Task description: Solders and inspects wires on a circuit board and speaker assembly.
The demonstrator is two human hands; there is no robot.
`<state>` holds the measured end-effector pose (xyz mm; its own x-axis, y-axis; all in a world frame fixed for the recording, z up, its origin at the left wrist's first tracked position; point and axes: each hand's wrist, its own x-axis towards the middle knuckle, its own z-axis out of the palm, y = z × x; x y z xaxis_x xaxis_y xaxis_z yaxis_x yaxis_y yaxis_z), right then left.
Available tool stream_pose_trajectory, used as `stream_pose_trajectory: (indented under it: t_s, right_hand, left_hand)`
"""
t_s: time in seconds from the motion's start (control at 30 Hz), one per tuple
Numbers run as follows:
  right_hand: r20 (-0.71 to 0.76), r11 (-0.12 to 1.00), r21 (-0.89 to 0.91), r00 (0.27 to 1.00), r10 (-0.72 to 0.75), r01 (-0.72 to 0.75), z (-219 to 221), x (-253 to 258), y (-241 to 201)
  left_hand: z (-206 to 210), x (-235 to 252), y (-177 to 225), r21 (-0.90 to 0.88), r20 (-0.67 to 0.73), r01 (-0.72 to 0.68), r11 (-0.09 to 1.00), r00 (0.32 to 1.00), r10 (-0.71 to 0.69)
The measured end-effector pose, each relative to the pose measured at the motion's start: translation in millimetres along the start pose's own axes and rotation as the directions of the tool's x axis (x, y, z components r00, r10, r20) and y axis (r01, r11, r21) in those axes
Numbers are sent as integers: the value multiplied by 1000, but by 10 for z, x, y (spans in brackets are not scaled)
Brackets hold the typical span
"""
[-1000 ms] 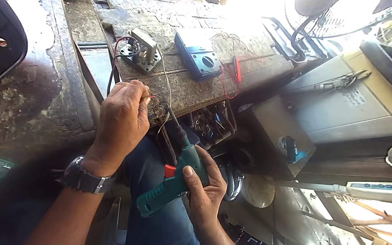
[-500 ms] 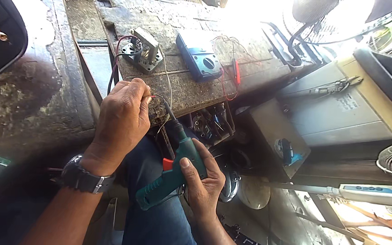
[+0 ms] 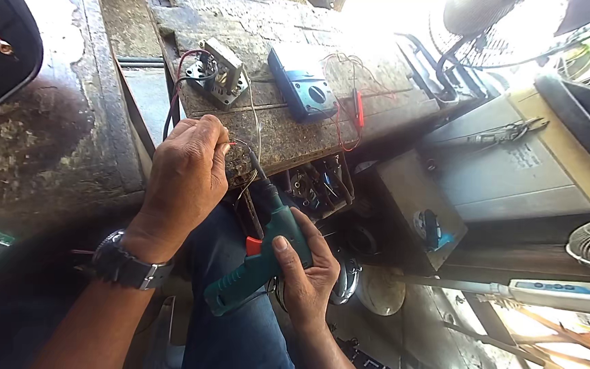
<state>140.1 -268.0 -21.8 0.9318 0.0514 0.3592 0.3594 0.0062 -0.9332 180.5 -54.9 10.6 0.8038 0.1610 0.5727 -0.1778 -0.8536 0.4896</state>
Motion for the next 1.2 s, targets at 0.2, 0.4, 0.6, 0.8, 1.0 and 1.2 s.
stream_pose_trajectory:
  t_s: [0.2, 0.4, 0.6, 0.8, 1.0, 1.2]
  right_hand:
    - [6, 1000, 2, 1000, -6, 6, 14, 23, 6]
    - [-2, 1000, 7, 1000, -3, 3, 17, 15, 17]
    - [12, 1000, 21, 1000, -5, 5, 21, 17, 27]
    - [3, 1000, 23, 1000, -10, 10, 31, 16, 28]
    - [5, 1000, 25, 1000, -6, 6, 33, 21, 36]
    - [4, 1000, 20, 1000, 7, -7, 7, -3, 38]
  left_hand:
    - [-10, 5, 4, 2, 13, 8, 1000, 1000, -8]
    - [-18, 9, 9, -3, 17, 5, 1000, 1000, -5]
    - [-20, 7, 9, -3, 22, 0, 1000, 1000, 0]
    - [-23, 9, 8, 2, 26, -2, 1000, 1000, 2]
    - [-17, 9, 5, -1, 23, -2, 1000, 1000, 2]
    - [-20, 4, 12, -3, 23, 4, 1000, 1000, -4]
